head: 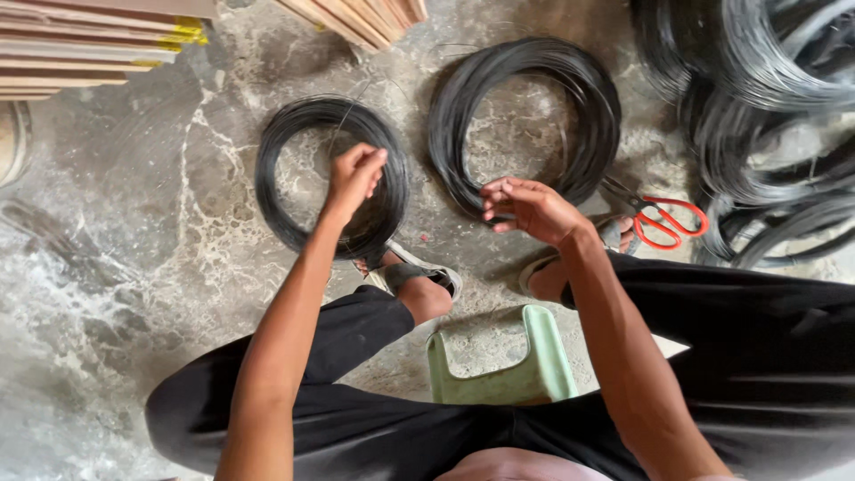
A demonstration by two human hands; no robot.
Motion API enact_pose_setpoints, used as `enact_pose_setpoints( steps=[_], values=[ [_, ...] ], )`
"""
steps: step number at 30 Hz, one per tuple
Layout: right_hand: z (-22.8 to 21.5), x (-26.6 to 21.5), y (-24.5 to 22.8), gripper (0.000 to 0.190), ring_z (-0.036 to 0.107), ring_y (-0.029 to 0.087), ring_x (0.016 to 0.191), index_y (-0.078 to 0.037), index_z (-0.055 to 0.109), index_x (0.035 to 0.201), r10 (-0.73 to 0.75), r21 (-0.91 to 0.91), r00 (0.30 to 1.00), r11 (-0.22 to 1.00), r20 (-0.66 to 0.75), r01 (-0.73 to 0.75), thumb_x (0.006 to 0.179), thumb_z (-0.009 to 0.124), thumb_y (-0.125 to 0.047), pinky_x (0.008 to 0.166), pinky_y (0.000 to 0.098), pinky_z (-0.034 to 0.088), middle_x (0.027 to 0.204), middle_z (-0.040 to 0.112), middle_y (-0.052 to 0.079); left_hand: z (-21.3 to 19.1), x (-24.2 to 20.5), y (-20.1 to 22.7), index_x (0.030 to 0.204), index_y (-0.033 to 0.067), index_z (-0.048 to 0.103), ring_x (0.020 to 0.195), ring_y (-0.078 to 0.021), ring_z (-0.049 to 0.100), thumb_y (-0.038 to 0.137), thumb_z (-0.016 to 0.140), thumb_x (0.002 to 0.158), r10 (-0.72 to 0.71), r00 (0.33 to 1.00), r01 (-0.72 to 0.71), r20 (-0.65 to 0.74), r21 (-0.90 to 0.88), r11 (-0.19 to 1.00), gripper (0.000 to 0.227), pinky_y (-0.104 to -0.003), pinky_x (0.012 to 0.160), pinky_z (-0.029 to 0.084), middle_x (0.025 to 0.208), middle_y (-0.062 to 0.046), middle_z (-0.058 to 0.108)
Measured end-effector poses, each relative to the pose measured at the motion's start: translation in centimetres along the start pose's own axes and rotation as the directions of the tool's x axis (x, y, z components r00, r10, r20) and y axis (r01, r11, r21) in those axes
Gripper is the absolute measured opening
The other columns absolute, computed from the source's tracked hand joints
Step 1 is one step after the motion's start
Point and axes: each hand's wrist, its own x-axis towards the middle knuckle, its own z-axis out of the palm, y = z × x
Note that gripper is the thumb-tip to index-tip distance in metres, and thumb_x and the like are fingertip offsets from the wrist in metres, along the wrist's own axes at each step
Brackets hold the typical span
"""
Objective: The person sits on a stool and handles coils of black wire, weighing them on a hanging scale and then cutting them into smaller loops using red-handled shears. The person arranges the cut wire loops on the floor.
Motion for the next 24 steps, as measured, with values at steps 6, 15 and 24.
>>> enact_pose_setpoints(
  steps=[6, 15, 24],
  values=[
    [-5.1, -4.0, 1.2, 0.019, 0.066, 0.033, 0.08, 0.001, 0.055, 0.095, -0.092, 0.033, 0.991, 0.995, 0.094, 0.089, 0.087, 0.049, -0.015, 0.058, 0.0392, 0.058, 0.087, 0.064, 0.024, 7.8, 0.3, 2.1, 0.133, 0.0204, 0.043, 0.112, -0.0348, 0.045, 0.04, 0.056, 0.088, 0.67, 0.657, -0.719, 0.345, 0.555, 0.418, 0.05, -0.046, 0.093, 0.038, 0.126, -0.013, 0.041],
    [-17.6, -9.0, 5.8, 0.022, 0.052, 0.035, 0.084, -0.005, 0.052, 0.091, -0.772, -0.498, 0.05, 0.357, -0.633, -0.79, 0.075, 0.063, -0.016, 0.062, 0.0391, 0.052, 0.082, 0.047, 0.013, 11.8, 0.8, 0.7, 0.141, 0.018, 0.033, 0.124, -0.0348, 0.036, 0.034, 0.048, 0.094, 0.62, 0.618, -0.756, 0.484, 0.582, 0.299, 0.051, -0.047, 0.099, 0.031, 0.14, -0.015, 0.033],
    [-19.5, -7.1, 6.3, 0.031, 0.034, 0.035, 0.116, -0.011, 0.053, 0.122, -0.677, -0.288, 0.12, 0.14, -0.726, -0.947, 0.094, 0.041, -0.017, 0.089, 0.0441, 0.03, 0.128, 0.038, 0.017, 20.1, -3.3, -2.1, 0.124, 0.0039, 0.05, 0.106, -0.0308, 0.053, 0.019, 0.051, 0.09, 0.887, 0.361, -0.852, 0.288, 0.489, 0.188, 0.037, -0.041, 0.091, 0.041, 0.12, -0.017, 0.051]
  ],
)
